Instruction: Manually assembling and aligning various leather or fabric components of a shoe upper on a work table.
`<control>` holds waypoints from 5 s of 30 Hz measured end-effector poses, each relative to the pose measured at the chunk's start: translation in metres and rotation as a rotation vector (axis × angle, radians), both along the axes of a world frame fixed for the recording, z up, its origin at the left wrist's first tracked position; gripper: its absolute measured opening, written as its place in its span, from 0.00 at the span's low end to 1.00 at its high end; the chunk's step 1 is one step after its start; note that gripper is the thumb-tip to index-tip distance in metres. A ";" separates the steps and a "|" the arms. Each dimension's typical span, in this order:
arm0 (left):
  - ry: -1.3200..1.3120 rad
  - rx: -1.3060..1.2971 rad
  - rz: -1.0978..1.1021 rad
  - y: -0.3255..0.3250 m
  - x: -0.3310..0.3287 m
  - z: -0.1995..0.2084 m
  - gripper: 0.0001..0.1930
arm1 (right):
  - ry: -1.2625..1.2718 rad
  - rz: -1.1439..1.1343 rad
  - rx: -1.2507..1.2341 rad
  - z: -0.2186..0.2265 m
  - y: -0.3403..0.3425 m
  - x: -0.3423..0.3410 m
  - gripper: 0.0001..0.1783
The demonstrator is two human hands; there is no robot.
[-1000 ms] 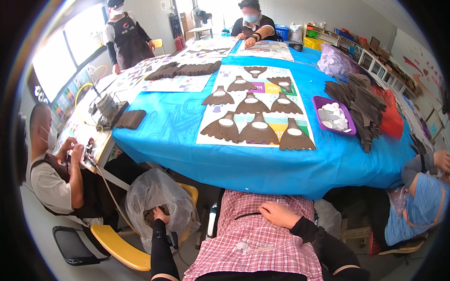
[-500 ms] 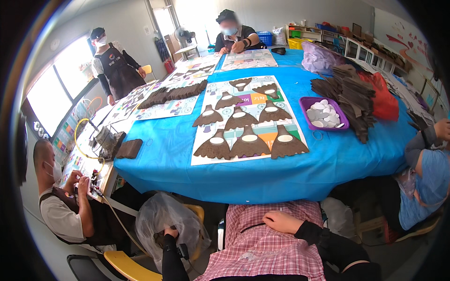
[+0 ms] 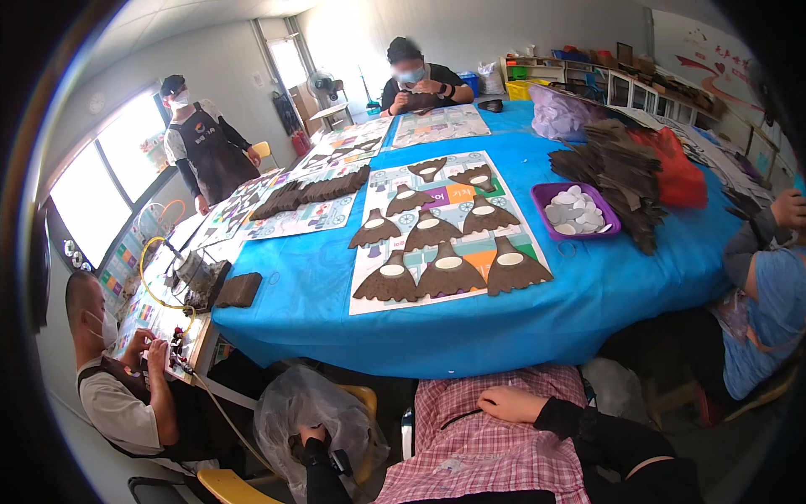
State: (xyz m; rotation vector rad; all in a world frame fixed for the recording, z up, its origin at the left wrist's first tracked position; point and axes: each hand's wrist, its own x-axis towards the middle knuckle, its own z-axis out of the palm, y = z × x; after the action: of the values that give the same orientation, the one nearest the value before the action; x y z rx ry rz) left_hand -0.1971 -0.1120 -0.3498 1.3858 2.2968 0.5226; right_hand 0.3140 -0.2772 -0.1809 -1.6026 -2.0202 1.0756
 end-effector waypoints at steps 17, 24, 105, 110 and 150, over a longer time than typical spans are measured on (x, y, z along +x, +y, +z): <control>0.552 -0.111 0.021 -0.025 -0.013 -0.005 0.26 | 0.049 0.014 -0.050 0.001 0.000 0.002 0.16; 0.193 0.007 -0.054 -0.006 -0.019 0.082 0.26 | 0.135 -0.075 -0.047 0.015 0.002 -0.006 0.15; -0.085 0.742 -0.523 0.242 0.103 0.280 0.10 | 0.139 -0.078 -0.042 -0.011 0.002 0.001 0.16; 0.181 0.592 -0.641 0.220 0.149 0.281 0.08 | 0.126 -0.074 -0.044 -0.012 0.002 0.001 0.16; 0.817 0.393 -0.775 0.199 0.195 0.284 0.12 | 0.144 -0.071 0.012 -0.010 -0.002 0.004 0.16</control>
State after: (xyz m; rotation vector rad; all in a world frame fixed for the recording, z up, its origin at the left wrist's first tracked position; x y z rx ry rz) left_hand -0.0019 0.0871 -0.0661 2.9057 1.9230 0.1492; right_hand 0.3179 -0.2792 -0.1908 -1.5324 -1.8599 1.1175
